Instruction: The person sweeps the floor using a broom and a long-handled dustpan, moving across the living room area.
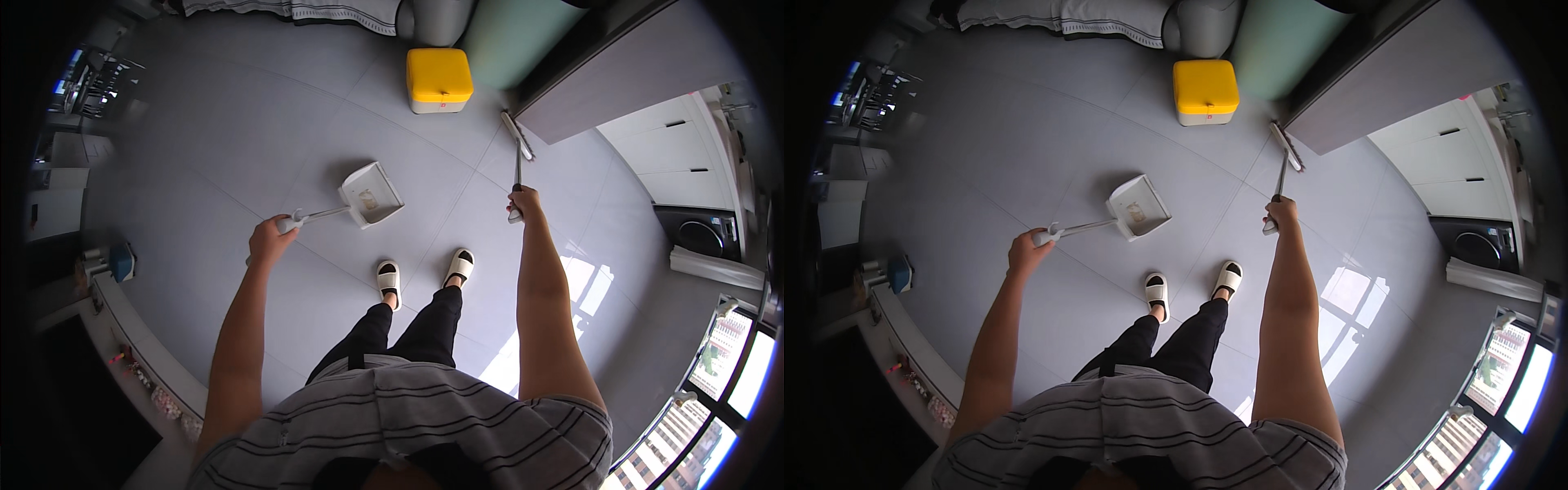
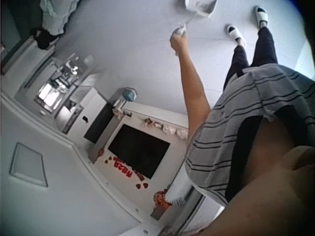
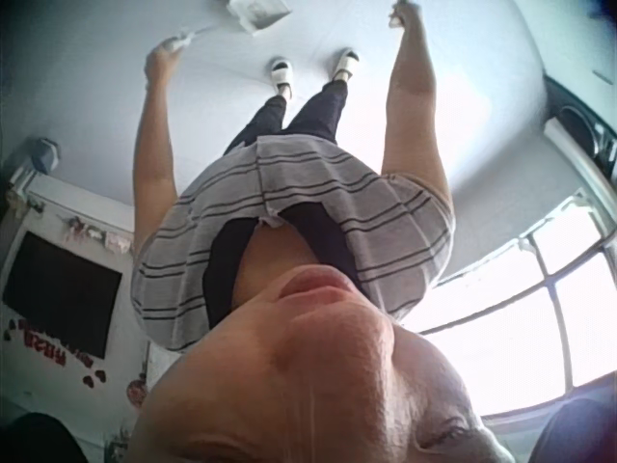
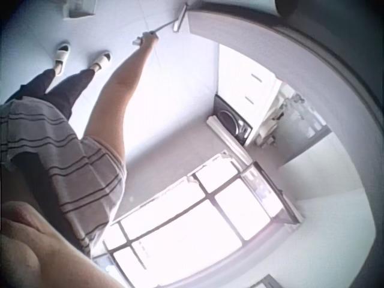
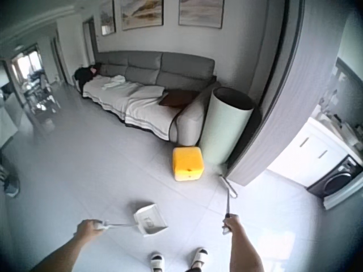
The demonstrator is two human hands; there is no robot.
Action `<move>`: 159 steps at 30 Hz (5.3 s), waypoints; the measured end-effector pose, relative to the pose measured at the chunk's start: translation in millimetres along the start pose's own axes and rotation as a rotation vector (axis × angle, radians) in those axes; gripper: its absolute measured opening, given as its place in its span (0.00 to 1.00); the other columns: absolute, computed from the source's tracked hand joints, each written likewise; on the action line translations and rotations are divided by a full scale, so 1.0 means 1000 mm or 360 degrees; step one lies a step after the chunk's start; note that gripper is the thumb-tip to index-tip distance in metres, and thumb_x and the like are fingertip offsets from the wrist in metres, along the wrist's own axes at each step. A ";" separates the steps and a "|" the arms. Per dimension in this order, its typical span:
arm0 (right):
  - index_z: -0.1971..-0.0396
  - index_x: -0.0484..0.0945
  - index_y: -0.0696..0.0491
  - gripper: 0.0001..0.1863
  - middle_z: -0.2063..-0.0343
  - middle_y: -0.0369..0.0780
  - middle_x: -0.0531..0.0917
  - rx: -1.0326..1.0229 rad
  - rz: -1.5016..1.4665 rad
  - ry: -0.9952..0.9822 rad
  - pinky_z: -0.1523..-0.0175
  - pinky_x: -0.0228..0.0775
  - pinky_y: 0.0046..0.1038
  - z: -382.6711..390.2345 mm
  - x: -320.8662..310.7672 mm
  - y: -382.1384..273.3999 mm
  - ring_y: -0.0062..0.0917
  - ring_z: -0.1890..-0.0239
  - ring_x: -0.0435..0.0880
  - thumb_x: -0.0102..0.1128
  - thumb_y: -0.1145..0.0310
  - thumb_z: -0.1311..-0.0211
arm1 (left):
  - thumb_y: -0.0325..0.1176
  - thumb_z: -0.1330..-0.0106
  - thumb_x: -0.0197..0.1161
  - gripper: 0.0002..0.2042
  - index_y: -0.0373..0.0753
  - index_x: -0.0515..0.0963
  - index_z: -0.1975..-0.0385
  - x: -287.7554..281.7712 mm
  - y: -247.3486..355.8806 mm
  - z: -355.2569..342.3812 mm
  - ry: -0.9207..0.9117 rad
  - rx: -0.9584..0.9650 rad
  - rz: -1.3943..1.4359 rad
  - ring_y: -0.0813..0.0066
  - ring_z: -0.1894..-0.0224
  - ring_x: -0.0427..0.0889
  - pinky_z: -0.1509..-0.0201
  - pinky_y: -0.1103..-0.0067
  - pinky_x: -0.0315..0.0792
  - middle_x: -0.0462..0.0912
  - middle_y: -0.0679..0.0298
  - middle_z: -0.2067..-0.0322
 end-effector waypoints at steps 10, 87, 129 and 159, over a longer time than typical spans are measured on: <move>0.47 0.69 0.53 0.29 0.75 0.45 0.80 -0.0161 0.0405 -0.0247 0.72 0.72 0.31 0.221 0.130 0.128 0.33 0.77 0.80 0.58 0.73 0.55 | 0.43 0.51 0.64 0.17 0.44 0.79 0.62 -0.012 -0.008 -0.018 0.0059 -0.0104 -0.0109 0.60 0.63 0.80 0.60 0.70 0.73 0.82 0.59 0.68; 0.88 0.69 0.62 0.05 0.86 0.41 0.74 0.0457 -0.1392 0.1144 0.81 0.67 0.31 -0.290 -1.255 0.603 0.30 0.86 0.74 0.53 0.80 0.59 | 0.41 0.54 0.67 0.21 0.46 0.78 0.57 0.525 1.184 0.387 -0.0285 0.0589 -0.0149 0.59 0.65 0.77 0.61 0.71 0.71 0.77 0.56 0.70; 0.54 0.75 0.58 0.23 0.83 0.40 0.78 -0.0166 0.0149 -0.0058 0.79 0.69 0.24 -0.277 -1.076 0.420 0.21 0.85 0.75 0.56 0.74 0.56 | 0.38 0.50 0.66 0.17 0.41 0.78 0.60 0.453 0.993 0.441 0.0056 -0.0209 0.0349 0.60 0.68 0.80 0.64 0.72 0.72 0.81 0.55 0.72; 0.78 0.71 0.64 0.04 0.82 0.43 0.72 0.0269 -0.0592 -0.0666 0.79 0.70 0.26 -0.020 -0.564 0.289 0.28 0.81 0.74 0.55 0.80 0.51 | 0.45 0.51 0.64 0.17 0.47 0.80 0.62 0.302 0.508 0.517 0.0532 -0.1011 0.0481 0.67 0.73 0.80 0.67 0.73 0.72 0.82 0.63 0.75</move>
Point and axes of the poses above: each hand's wrist, its own z-axis away from the middle knuckle, its own x-axis out of the palm, y = z × x, the point moved 8 cm from there along -z, towards the middle knuckle
